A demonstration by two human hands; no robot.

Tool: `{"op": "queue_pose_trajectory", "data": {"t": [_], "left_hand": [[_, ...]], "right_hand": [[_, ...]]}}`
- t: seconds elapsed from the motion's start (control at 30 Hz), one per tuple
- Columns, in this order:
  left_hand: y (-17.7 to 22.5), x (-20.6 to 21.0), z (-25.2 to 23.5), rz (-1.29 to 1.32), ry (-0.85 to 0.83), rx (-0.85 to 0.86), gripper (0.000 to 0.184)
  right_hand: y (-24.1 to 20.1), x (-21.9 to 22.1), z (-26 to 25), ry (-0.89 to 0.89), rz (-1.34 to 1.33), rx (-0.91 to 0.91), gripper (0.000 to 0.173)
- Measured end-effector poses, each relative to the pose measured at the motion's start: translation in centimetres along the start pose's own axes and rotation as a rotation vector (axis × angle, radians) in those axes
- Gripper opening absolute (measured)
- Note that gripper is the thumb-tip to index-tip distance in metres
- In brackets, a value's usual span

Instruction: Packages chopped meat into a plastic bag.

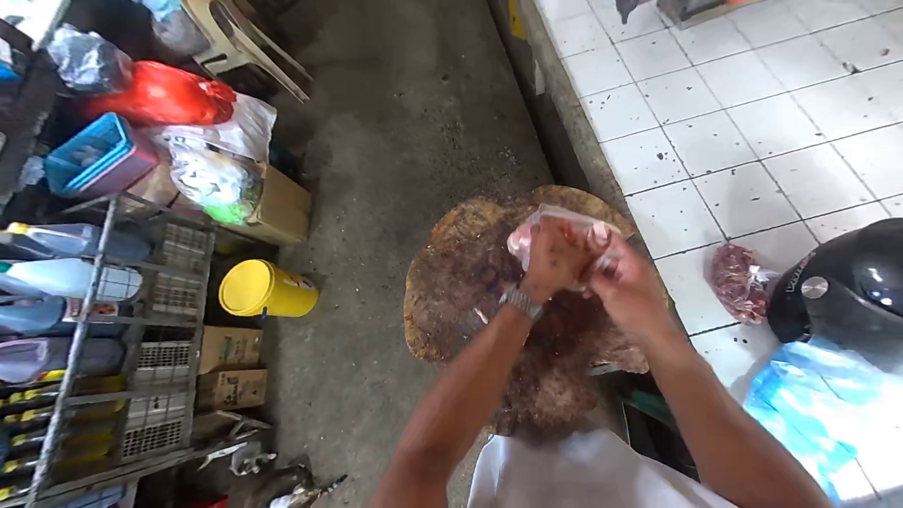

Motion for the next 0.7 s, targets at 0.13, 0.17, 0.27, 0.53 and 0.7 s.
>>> {"op": "queue_pose_trajectory", "data": {"t": [0.13, 0.17, 0.27, 0.53, 0.7], "left_hand": [[5.9, -0.4, -2.3, -0.022, -0.198, -0.012, 0.024], [7.0, -0.8, -1.9, -0.028, -0.228, 0.001, 0.016], [6.6, -1.3, -1.8, -0.031, -0.184, -0.041, 0.015], [4.0, -7.4, 0.6, -0.234, 0.237, 0.196, 0.024], [-6.2, -8.8, 9.3, -0.385, 0.242, 0.003, 0.031]], "right_hand": [[-1.7, -4.0, -2.3, -0.001, 0.115, -0.037, 0.065], [-1.7, -4.7, -2.4, -0.010, 0.126, -0.038, 0.062], [-0.5, -5.5, -2.7, -0.001, 0.021, -0.036, 0.054], [1.9, -6.0, -2.4, -0.042, -0.468, 0.078, 0.045], [2.9, -6.5, -2.5, -0.032, -0.486, 0.094, 0.048]]}}
Point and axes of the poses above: each hand's wrist, its own z-axis away from the middle knuckle, its own x-axis out of the palm, y = z × x, the point moved 4 cm from there along -z, towards the middle knuckle, and after that the axes turned 5 degrees about z, right-handed, at the moved point
